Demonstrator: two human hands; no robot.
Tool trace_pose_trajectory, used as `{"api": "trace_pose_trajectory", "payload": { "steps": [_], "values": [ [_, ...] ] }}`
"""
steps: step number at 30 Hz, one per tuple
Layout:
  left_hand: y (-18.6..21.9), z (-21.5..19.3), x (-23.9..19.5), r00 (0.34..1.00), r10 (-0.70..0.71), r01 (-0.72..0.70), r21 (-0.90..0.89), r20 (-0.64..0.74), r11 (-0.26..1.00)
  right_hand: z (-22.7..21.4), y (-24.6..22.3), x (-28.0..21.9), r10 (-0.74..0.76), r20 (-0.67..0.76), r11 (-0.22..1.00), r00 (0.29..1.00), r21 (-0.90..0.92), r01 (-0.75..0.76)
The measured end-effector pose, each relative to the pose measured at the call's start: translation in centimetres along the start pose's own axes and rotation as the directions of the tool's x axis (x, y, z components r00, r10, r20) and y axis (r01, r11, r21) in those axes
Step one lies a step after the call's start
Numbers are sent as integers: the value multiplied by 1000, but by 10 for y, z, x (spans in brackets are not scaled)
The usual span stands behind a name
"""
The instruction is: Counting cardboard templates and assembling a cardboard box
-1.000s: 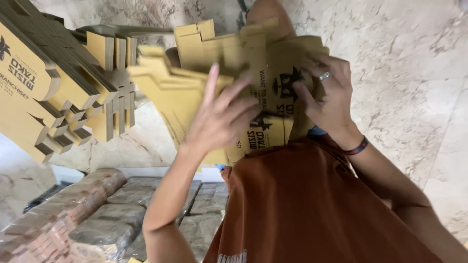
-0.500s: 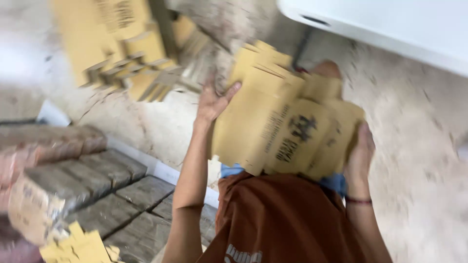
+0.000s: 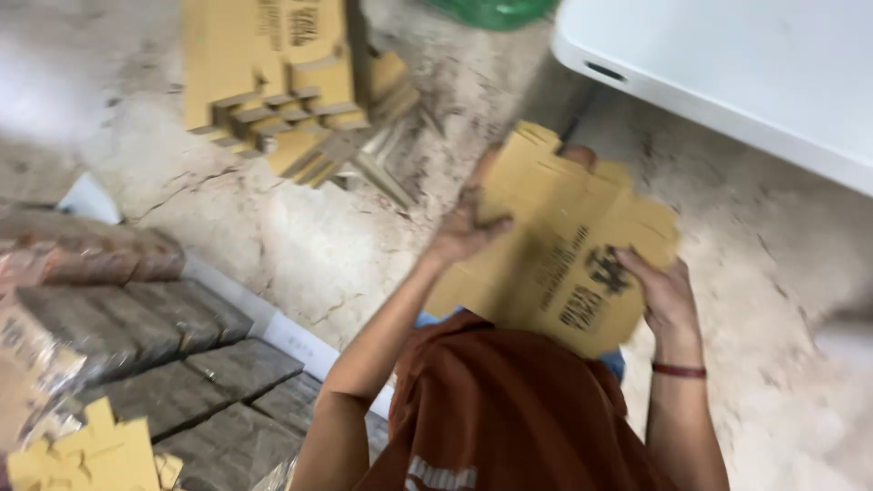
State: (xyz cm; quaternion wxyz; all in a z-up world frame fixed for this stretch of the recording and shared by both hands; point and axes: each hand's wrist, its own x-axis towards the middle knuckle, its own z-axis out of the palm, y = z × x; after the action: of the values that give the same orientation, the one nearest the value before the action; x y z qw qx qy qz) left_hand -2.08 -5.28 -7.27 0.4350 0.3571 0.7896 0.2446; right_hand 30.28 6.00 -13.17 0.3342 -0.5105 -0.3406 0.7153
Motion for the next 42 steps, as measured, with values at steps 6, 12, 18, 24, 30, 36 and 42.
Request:
{"api": "trace_pose_trajectory", "payload": {
  "steps": [6, 12, 18, 24, 30, 36, 42],
  "values": [
    [-4, -39, -5, 998, 66, -57, -286, 23, 956, 87, -135, -87, -275, 182, 899, 944, -300, 320],
    [52, -68, 16, 973, 109, -228, -787, -202, 574, 105, -222, -49, -329, 234, 870, 915, -302, 390],
    [189, -76, 42, 971, 237, -153, -746, 6, 648, 37, -261, 40, -150, 436, 952, 888, 306, 10],
    [219, -20, 105, 973, 221, -215, -633, -71, 744, 45, -325, 37, 26, -6, 983, 1000, -181, -26],
    [254, -62, 77, 969, 170, -132, -204, 181, 970, 40, -442, 48, -292, 235, 770, 927, -517, 374],
    [284, -86, 126, 335, 772, -693, 414, -540, 590, 140, -545, 13, -150, 187, 441, 971, -866, 235],
    [296, -68, 162, 691, 687, -675, -537, -223, 505, 167, -521, 38, -117, 523, -215, 844, -843, 493]
  ]
}}
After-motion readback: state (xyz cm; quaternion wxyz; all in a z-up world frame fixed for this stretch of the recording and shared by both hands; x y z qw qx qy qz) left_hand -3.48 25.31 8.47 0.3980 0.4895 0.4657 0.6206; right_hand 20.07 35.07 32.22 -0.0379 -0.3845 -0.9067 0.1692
